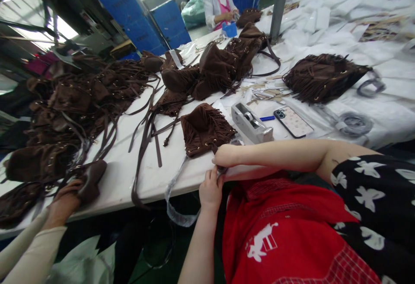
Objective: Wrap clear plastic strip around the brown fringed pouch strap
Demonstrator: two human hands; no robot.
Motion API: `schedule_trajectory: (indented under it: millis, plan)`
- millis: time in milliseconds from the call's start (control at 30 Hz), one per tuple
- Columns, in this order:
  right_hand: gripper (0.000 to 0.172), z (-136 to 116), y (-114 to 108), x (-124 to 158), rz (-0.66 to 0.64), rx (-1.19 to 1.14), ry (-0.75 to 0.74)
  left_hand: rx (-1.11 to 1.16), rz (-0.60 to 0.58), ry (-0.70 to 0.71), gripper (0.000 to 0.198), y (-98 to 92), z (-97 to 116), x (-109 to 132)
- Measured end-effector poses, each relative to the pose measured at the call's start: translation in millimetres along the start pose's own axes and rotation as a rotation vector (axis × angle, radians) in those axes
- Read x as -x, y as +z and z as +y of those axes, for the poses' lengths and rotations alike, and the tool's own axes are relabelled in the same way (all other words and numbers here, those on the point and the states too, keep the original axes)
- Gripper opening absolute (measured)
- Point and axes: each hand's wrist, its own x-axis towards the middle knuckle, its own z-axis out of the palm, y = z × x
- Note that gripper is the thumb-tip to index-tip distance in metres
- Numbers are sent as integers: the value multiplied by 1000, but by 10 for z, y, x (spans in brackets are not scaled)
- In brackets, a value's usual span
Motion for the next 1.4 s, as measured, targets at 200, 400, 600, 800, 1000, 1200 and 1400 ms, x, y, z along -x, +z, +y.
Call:
schedule_trajectory:
  millis: [200, 400, 600, 800, 1000, 1200, 1400]
  plan:
    - [38, 41, 15, 115, 78, -99, 198, -31, -17, -24, 20, 7, 152, -105]
    - [33, -90, 129, 87, 0, -154, 387, 15, 26, -114, 20, 75, 351, -106]
    - [25, -93, 73, -10, -41, -77, 198, 196, 46, -71, 46, 99, 192, 183]
    - [20, -187, 22, -3, -23, -37, -66, 19, -1, -65, 29, 26, 0, 297]
    - [43, -182, -10, 26, -5, -48, 232, 28, 34, -112, 22, 32, 176, 61]
    - [24, -148, 13, -6, -37, 0, 213, 72, 34, -98, 27, 59, 315, -24]
    - [18, -107, 51, -27, -6, 60, -72, -4, 45, -21, 42, 129, 32, 213]
